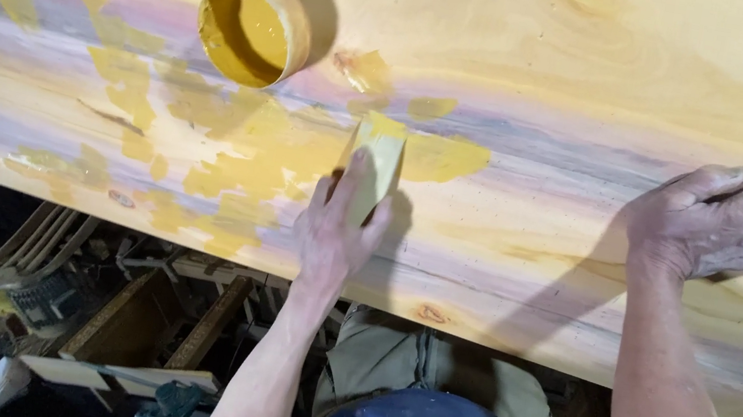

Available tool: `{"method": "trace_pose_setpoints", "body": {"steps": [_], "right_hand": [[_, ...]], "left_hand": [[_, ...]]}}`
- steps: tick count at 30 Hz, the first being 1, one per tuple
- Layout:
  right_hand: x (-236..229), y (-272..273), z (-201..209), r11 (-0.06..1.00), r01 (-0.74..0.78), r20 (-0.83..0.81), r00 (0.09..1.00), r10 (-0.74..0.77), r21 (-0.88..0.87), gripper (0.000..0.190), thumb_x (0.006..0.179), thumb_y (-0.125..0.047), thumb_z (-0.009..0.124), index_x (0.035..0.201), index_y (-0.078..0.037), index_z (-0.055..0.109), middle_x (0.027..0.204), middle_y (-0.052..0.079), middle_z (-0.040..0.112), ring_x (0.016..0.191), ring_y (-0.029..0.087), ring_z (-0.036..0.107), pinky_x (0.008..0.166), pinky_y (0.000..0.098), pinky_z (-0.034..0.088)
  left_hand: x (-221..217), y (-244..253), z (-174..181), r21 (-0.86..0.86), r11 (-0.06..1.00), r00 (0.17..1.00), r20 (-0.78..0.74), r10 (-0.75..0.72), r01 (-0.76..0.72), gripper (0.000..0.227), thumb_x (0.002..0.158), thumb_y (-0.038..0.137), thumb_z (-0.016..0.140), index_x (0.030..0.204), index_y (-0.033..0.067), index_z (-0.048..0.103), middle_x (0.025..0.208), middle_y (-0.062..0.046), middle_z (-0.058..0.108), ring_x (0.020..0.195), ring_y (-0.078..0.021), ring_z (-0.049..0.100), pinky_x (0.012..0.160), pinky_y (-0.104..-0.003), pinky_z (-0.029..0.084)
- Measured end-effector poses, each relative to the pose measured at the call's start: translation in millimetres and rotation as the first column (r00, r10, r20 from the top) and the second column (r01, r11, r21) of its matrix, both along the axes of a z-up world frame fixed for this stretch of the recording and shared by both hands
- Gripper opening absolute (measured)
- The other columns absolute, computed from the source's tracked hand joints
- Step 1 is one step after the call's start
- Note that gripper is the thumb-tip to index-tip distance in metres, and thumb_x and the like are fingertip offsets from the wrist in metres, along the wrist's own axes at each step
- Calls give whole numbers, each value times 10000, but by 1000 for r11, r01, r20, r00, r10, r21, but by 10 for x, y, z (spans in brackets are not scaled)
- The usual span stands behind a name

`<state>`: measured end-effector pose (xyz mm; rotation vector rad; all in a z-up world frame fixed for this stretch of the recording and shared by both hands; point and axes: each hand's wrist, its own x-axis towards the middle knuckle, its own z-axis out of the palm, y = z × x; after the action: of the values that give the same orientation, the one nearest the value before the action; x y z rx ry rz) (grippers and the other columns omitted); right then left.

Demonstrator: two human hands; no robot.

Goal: Applying yellow paint or stain to a large wooden board using a small sponge applicator

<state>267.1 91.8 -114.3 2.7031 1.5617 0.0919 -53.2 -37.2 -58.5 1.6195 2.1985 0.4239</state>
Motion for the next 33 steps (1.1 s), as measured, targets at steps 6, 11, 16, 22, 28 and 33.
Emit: {"method": "trace_pose_setpoints", "body": {"steps": [6,11,16,22,28,33], "right_hand": [[-156,137,205,995,-7,-72,997,14,99,545,1091,-254,540,1617,-176,420,1629,171,296,1514,404,276,1158,720,316],[-155,125,169,988,-48,-50,997,56,145,642,996,-157,616,1596,-170,388,1598,224,350,1495,446,322,1129,724,297],[-126,108,125,993,14,13,1000,-13,-120,609,1158,-257,550,1670,-223,221,1682,172,215,1561,391,242,1230,662,256],[-152,105,269,995,-80,-68,994,84,51,613,1104,-65,654,1632,-118,349,1607,249,295,1478,458,252,1126,707,290],[-190,124,326,997,-69,-107,992,71,20,622,1094,-41,658,1631,-97,350,1598,272,274,1470,469,224,1119,739,260],[-166,111,284,999,-49,-91,995,49,6,658,1073,-10,697,1629,-98,356,1591,272,283,1463,466,231,1111,742,269]], "left_hand": [[-285,-118,776,-363,932,992,-122,-37,-10,548,842,411,745,1367,275,664,920,-69,691,621,-326,682,463,-448,550],[-630,322,1449,-354,930,992,39,118,-97,716,823,304,714,1480,106,508,1295,-171,697,1099,-345,716,766,-423,689],[-1251,940,1589,-269,943,914,-297,-277,198,552,866,314,725,1335,33,655,857,-143,688,620,-212,652,440,-329,533],[-1504,1442,1269,-422,887,895,-298,-332,188,494,743,299,779,1198,109,756,1048,-120,584,605,-338,659,542,-486,580],[-1479,1829,1220,-712,693,945,-137,-296,114,468,696,236,745,1128,70,677,1176,-119,425,675,-412,647,669,-539,569],[-1605,1804,1065,-676,702,860,-201,-468,225,497,711,279,716,1179,119,667,1143,-126,489,629,-444,641,613,-545,571]]}}
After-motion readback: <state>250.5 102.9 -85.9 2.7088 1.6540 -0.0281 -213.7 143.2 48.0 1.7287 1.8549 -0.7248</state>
